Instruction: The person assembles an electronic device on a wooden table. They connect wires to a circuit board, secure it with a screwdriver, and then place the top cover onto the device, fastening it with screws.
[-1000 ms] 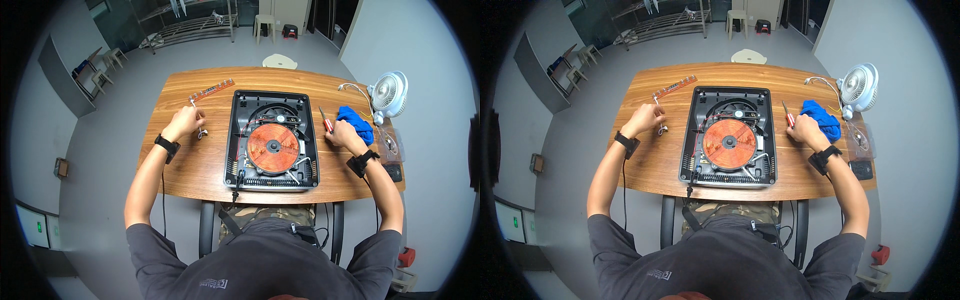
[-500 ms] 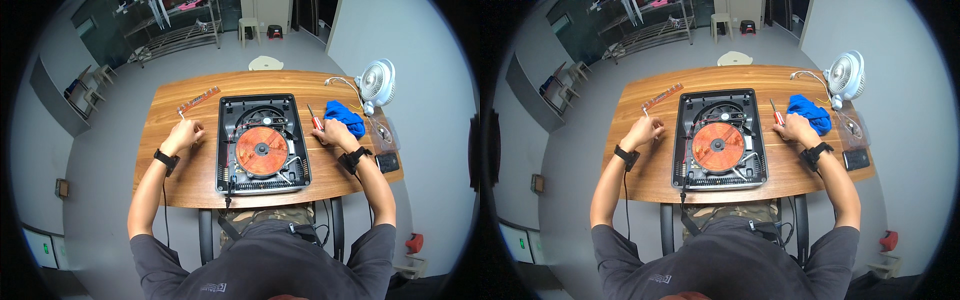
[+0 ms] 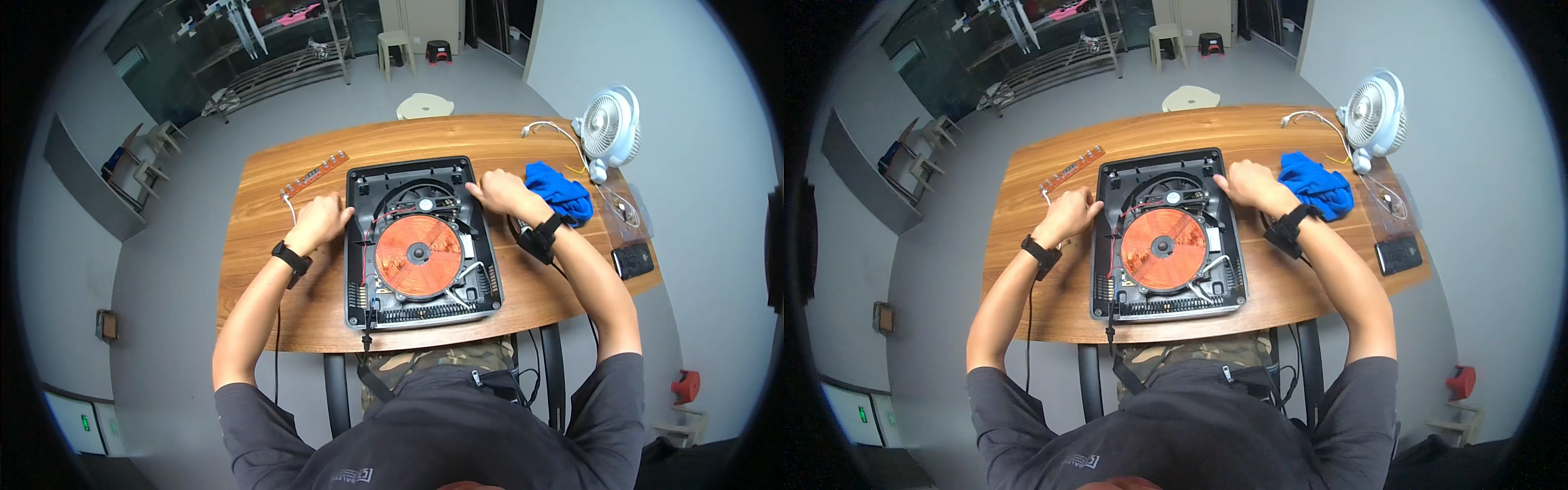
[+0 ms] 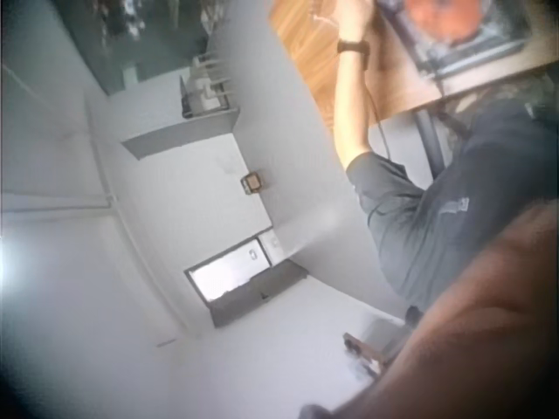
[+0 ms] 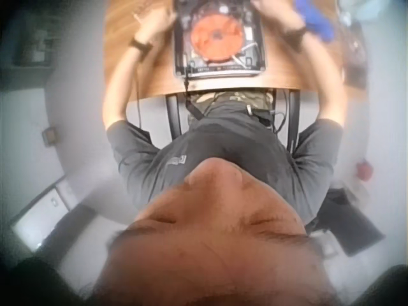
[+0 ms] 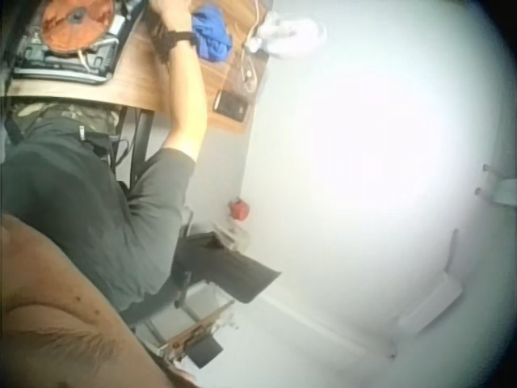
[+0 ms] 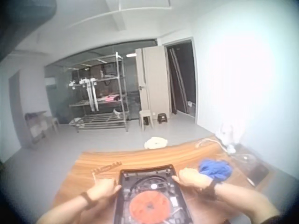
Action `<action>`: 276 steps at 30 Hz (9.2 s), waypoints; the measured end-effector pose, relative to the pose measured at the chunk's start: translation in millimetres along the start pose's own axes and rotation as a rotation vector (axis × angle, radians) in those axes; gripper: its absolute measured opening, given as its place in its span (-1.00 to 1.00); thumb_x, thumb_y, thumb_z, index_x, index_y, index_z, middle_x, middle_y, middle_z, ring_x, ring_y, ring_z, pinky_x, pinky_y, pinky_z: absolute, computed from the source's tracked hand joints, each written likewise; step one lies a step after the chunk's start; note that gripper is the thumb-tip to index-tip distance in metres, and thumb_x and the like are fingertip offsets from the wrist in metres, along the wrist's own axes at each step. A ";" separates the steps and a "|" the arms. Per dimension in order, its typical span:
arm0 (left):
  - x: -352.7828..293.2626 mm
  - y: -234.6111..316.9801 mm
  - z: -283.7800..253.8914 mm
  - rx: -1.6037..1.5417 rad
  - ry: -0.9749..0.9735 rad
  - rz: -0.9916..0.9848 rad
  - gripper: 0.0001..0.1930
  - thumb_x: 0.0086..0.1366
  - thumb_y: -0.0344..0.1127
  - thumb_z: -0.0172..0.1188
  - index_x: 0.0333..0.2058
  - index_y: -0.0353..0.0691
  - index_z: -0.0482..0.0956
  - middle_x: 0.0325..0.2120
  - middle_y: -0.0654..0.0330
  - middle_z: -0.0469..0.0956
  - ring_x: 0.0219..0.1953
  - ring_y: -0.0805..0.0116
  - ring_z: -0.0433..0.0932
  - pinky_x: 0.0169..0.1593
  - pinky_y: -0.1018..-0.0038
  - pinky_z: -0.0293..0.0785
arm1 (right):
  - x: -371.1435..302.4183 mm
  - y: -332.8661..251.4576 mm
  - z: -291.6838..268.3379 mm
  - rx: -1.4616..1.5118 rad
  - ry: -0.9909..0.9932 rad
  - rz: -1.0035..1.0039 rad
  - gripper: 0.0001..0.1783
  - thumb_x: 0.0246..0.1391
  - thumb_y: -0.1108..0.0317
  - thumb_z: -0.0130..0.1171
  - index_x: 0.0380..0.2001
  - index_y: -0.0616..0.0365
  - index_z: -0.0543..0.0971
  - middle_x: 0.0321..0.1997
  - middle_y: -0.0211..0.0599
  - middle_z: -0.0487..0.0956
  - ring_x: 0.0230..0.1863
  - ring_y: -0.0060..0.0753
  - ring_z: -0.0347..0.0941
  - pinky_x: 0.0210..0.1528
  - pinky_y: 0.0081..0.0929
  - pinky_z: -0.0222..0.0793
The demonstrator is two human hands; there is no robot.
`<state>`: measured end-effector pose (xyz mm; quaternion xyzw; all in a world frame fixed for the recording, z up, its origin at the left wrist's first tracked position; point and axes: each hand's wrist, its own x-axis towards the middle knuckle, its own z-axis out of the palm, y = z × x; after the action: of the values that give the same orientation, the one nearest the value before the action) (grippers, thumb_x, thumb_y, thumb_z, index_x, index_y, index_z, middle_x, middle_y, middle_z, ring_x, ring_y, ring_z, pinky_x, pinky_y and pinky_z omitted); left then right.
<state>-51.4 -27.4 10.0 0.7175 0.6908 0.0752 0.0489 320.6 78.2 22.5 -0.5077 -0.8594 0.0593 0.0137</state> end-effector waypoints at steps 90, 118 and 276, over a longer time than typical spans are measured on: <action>128.6 66.1 -21.6 0.036 -0.162 0.420 -0.75 -0.05 -0.33 0.40 -0.36 -0.30 0.67 -0.35 -0.02 0.66 -0.22 -0.02 0.66 -0.13 0.20 0.60 | 36.0 28.3 -12.6 0.268 0.150 -0.192 -0.60 0.02 0.29 0.45 -0.08 0.17 0.61 -0.12 -0.12 0.68 0.01 0.04 0.60 0.02 -0.08 0.52; 104.0 26.9 -35.7 0.007 -0.187 0.387 -0.54 -0.01 -0.31 0.48 -0.09 -0.28 0.65 -0.17 0.06 0.62 -0.04 0.05 0.61 0.03 0.25 0.58 | 74.8 25.8 6.6 0.321 -0.020 -0.256 -0.60 -0.01 0.29 0.48 -0.08 0.16 0.67 -0.21 -0.24 0.70 -0.10 -0.13 0.63 -0.05 -0.23 0.51; -7.0 20.8 4.8 -0.451 0.002 0.080 -0.74 0.20 -0.44 0.38 -0.16 -0.43 0.62 -0.55 0.08 0.69 -0.53 0.34 0.69 -0.44 0.43 0.58 | 79.6 16.5 7.0 0.300 0.024 -0.393 -0.58 0.05 0.36 0.44 -0.06 0.23 0.55 0.00 -0.08 0.58 0.10 0.04 0.52 0.12 -0.15 0.47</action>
<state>-30.3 -35.1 8.6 0.7151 0.6276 0.2301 0.2043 295.9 155.0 10.7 -0.3235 -0.9230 0.1765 0.1106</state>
